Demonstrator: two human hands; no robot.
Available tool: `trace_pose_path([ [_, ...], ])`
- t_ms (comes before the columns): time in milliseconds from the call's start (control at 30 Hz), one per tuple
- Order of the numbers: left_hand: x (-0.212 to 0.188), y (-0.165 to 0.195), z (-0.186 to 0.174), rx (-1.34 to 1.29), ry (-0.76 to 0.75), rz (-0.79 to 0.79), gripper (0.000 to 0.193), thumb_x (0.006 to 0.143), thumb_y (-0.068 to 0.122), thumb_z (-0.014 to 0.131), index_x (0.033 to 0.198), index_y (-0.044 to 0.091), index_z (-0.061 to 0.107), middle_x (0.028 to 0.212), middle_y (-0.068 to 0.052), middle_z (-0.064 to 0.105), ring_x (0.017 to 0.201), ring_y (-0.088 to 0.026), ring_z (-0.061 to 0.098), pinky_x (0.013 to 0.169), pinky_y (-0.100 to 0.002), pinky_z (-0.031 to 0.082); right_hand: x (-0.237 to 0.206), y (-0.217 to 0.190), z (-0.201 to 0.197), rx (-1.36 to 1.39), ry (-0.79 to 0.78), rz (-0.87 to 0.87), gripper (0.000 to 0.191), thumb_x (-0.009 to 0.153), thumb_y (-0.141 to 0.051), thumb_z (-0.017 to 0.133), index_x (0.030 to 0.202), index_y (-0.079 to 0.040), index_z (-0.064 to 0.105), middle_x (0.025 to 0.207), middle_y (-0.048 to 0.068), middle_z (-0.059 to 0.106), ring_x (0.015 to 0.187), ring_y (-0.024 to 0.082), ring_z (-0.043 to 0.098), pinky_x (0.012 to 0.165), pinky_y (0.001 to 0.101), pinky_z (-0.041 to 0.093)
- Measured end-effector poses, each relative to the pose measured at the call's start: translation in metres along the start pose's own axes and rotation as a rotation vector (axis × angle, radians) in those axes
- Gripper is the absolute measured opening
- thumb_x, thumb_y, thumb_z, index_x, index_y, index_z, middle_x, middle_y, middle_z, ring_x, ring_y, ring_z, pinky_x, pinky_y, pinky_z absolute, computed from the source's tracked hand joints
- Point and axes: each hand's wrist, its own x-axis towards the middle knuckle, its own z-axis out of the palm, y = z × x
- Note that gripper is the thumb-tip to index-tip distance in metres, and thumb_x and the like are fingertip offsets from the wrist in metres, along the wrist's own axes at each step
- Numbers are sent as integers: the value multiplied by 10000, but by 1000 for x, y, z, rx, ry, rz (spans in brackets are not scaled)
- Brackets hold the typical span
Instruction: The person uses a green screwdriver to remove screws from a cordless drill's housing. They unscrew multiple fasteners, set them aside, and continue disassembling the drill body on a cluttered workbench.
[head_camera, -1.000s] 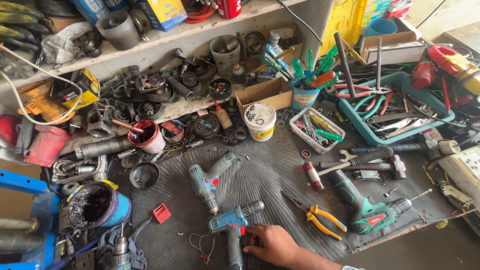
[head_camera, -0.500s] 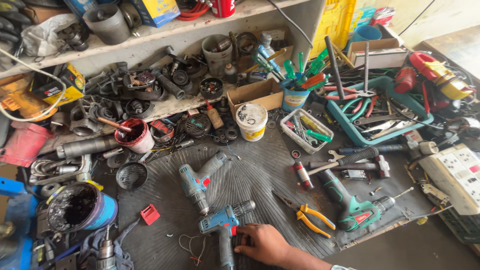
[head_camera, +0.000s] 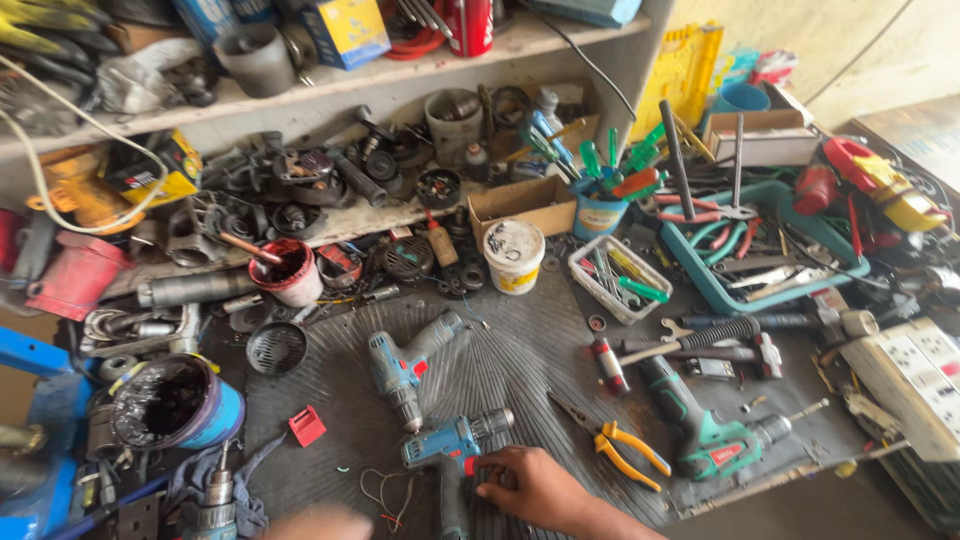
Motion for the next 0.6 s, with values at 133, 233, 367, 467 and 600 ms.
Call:
trace_pose_path([
  [133, -52, -6, 60, 78, -210, -331, 179, 888, 233, 753, 1038, 146, 708, 1110, -1, 713, 972, -201, 722, 879, -409, 548, 5, 0, -37, -63, 199, 127, 358, 820, -251, 804, 1160, -147, 769, 897, 79, 720, 706, 205, 723, 637, 335, 561],
  [233, -94, -11, 95, 38, -417, -569, 314, 836, 255, 778, 1116, 128, 715, 1248, -82, 688, 1136, -295, 678, 994, -497, 482, 16, 7, -87, -362, 669, -172, 202, 825, -217, 784, 978, -93, 739, 903, 95, 707, 846, 279, 706, 733, 372, 570],
  [367, -124, -9, 127, 97, -633, -646, 557, 766, 335, 802, 1254, 107, 664, 1439, -186, 522, 1362, -392, 446, 1071, -673, 271, 39, 15, -162, -858, 909, 67, 608, 752, -411, 828, 1231, -82, 646, 1201, 155, 626, 1147, 358, 586, 1034, 491, 430],
  [467, -122, -7, 131, 130, -686, -647, 607, 762, 386, 792, 1285, 114, 648, 1509, -188, 441, 1436, -403, 345, 1092, -726, 184, 50, 10, -198, -832, 920, 196, 978, 631, -518, 879, 1411, -49, 521, 1353, 173, 536, 1279, 363, 509, 1088, 487, 361],
  [600, -119, -8, 131, 144, -674, -642, 549, 758, 373, 767, 1246, 133, 693, 1544, -143, 441, 1424, -364, 353, 1092, -688, 189, 56, 4, -217, -882, 724, 392, 1153, 562, -630, 897, 1486, -114, 440, 1441, 144, 503, 1330, 341, 491, 1084, 475, 394],
])
